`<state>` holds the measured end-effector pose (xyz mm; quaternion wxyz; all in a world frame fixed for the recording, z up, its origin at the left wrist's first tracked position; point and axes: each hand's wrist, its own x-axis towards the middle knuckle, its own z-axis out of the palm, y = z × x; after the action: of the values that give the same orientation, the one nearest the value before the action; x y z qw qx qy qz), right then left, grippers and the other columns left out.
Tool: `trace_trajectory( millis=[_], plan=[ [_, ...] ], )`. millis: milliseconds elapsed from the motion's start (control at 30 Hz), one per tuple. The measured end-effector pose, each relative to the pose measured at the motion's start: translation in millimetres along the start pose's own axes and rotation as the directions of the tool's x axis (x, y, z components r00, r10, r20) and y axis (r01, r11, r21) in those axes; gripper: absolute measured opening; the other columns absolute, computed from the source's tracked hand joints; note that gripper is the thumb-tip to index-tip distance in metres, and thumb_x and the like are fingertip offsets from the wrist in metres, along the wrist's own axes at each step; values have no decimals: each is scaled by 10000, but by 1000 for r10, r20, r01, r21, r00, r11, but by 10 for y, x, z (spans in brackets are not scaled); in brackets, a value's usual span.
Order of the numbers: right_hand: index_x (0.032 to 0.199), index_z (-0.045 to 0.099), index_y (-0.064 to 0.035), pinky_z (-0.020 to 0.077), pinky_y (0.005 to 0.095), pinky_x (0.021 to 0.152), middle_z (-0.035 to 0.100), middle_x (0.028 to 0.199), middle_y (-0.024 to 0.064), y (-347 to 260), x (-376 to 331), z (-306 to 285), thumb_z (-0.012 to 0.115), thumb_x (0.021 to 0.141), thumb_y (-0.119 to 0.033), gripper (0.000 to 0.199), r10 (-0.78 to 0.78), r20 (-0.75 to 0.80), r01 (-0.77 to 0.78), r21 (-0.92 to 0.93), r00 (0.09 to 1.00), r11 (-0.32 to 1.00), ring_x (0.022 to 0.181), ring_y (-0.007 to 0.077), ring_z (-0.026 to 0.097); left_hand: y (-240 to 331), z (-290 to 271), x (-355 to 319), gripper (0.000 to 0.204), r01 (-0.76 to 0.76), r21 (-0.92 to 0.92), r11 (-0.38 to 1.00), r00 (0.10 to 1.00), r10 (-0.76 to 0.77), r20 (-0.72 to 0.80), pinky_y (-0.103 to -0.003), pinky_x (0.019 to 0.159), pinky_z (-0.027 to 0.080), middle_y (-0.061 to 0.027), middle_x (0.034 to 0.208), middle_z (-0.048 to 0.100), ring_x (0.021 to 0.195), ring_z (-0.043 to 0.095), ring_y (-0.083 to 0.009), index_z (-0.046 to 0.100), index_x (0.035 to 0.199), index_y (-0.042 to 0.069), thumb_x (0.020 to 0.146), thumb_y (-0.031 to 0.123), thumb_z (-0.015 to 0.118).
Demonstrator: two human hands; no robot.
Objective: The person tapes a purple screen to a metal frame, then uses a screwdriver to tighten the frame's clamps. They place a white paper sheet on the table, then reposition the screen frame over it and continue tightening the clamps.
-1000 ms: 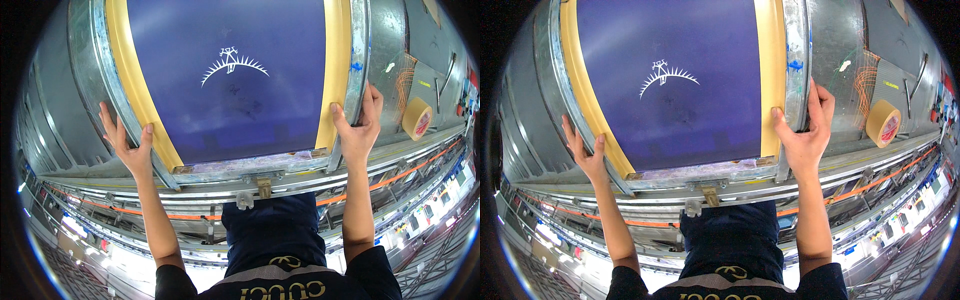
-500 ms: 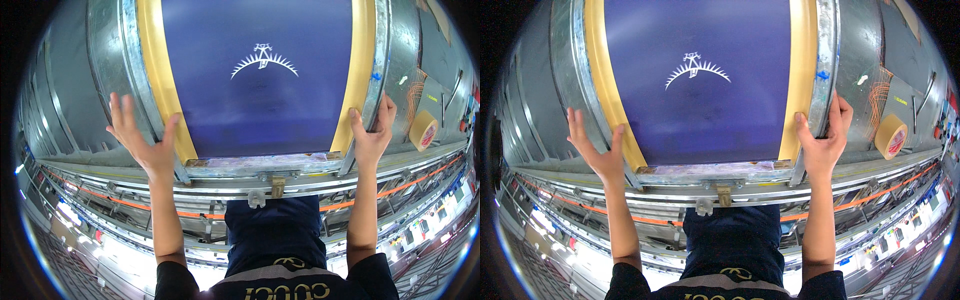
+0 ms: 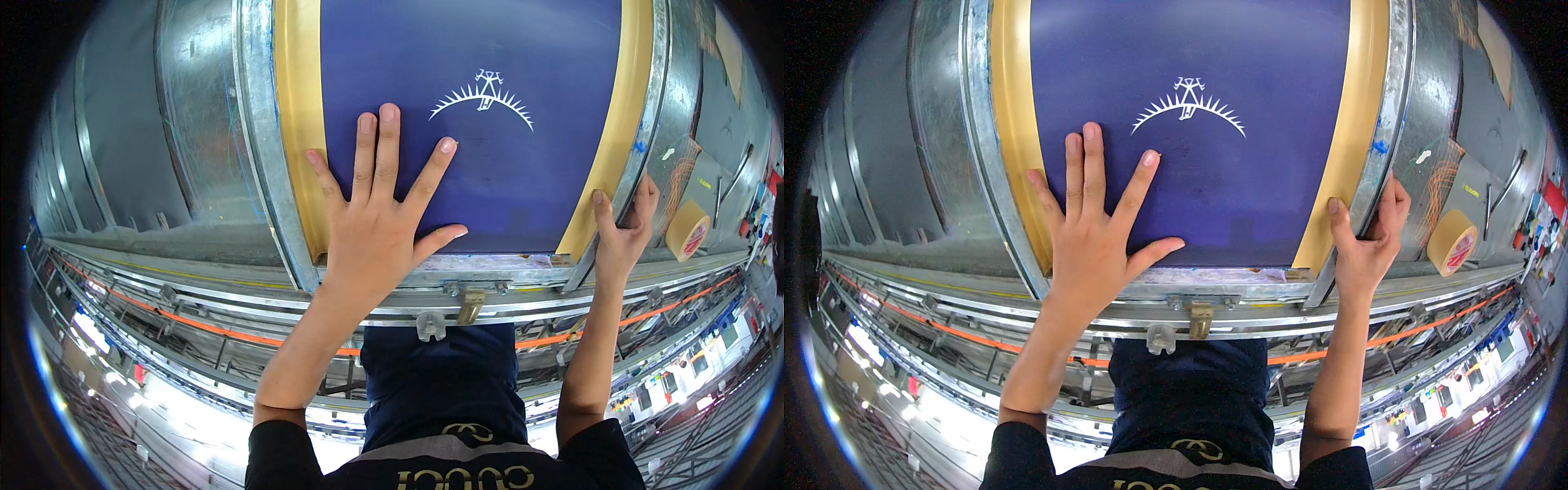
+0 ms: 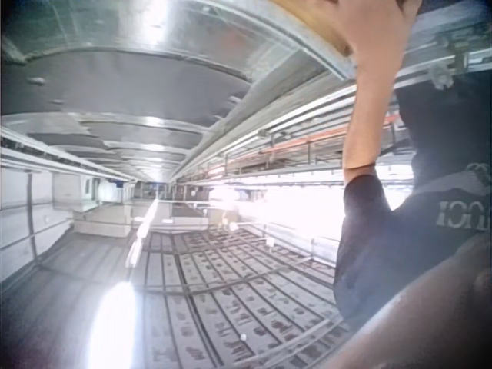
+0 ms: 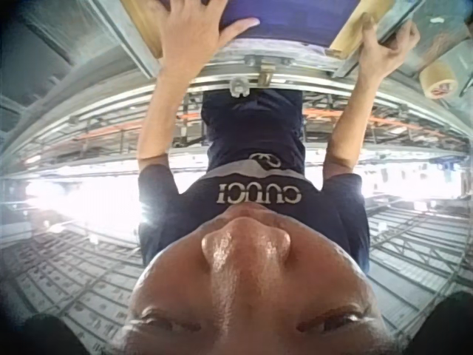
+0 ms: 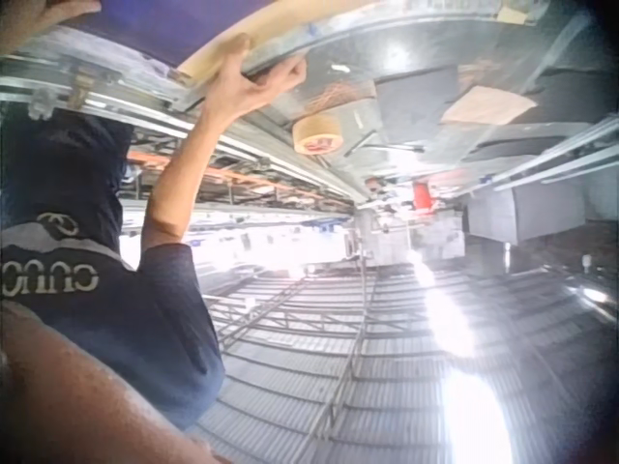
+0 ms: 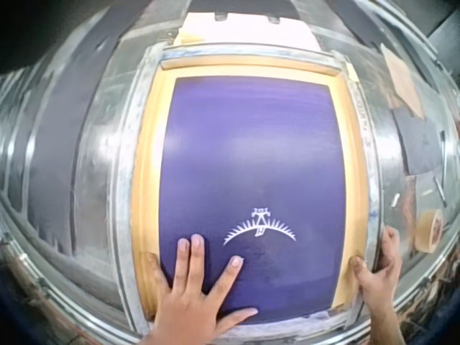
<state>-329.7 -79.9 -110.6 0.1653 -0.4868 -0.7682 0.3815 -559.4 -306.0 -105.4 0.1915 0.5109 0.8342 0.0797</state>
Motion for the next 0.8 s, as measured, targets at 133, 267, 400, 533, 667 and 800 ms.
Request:
trace_trajectory(
  millis=[133, 267, 400, 533, 667, 800],
  plan=[
    [1424, 524, 46, 409, 309, 1023, 465, 1314, 106, 18, 9, -11, 819, 813, -83, 690, -24, 1, 24, -22, 1000, 999, 1197, 191, 496, -10, -6, 5, 965, -4, -2, 1000, 1000, 4, 15, -747, 1140, 6, -289, 1652, 119, 1528, 124, -477, 369, 1572, 310, 763, 770, 622],
    [1427, 520, 51, 408, 306, 1022, 466, 1310, 105, 28, 1, -6, 822, 812, -83, 698, -17, -7, 17, -24, 1000, 1000, 1194, 191, 496, -18, -14, 6, 970, -1, -5, 1000, 1000, 1, 24, -745, 1141, 7, -286, 1654, 114, 1529, 115, -478, 363, 1575, 312, 764, 778, 621],
    [1435, 512, 52, 411, 299, 1016, 465, 1307, 104, 8, -4, 1, 821, 810, -82, 710, -13, -5, 13, -6, 1000, 1000, 1188, 188, 499, -29, -12, 9, 978, -7, 14, 1000, 1000, 6, 16, -743, 1141, 2, -285, 1654, 113, 1528, 112, -484, 361, 1577, 312, 761, 784, 622],
    [1443, 504, 51, 414, 296, 1012, 461, 1306, 101, -7, -3, 14, 810, 810, -69, 713, -25, -7, 25, -1, 1000, 1000, 1182, 183, 502, -17, -5, -2, 986, -7, 26, 1000, 1000, 7, 15, -743, 1140, -5, -291, 1653, 108, 1527, 107, -490, 360, 1578, 308, 757, 788, 623],
    [1447, 499, 50, 416, 292, 1006, 456, 1298, 100, 14, -4, 7, 796, 807, -52, 714, -21, -6, 21, 23, 1000, 1000, 1174, 180, 500, -13, 4, 5, 984, -9, 35, 999, 1000, 8, 22, -744, 1136, -11, -300, 1649, 106, 1525, 97, -498, 365, 1576, 303, 760, 792, 616],
    [1445, 499, 52, 414, 293, 1003, 456, 1286, 104, 3, 5, 16, 799, 799, -70, 722, -30, -4, 30, 39, 1000, 999, 1170, 187, 501, -15, 12, 14, 980, -19, 56, 998, 1000, 18, 17, -736, 1136, -15, -306, 1648, 105, 1530, 78, -494, 373, 1575, 280, 772, 790, 610]
  ],
)
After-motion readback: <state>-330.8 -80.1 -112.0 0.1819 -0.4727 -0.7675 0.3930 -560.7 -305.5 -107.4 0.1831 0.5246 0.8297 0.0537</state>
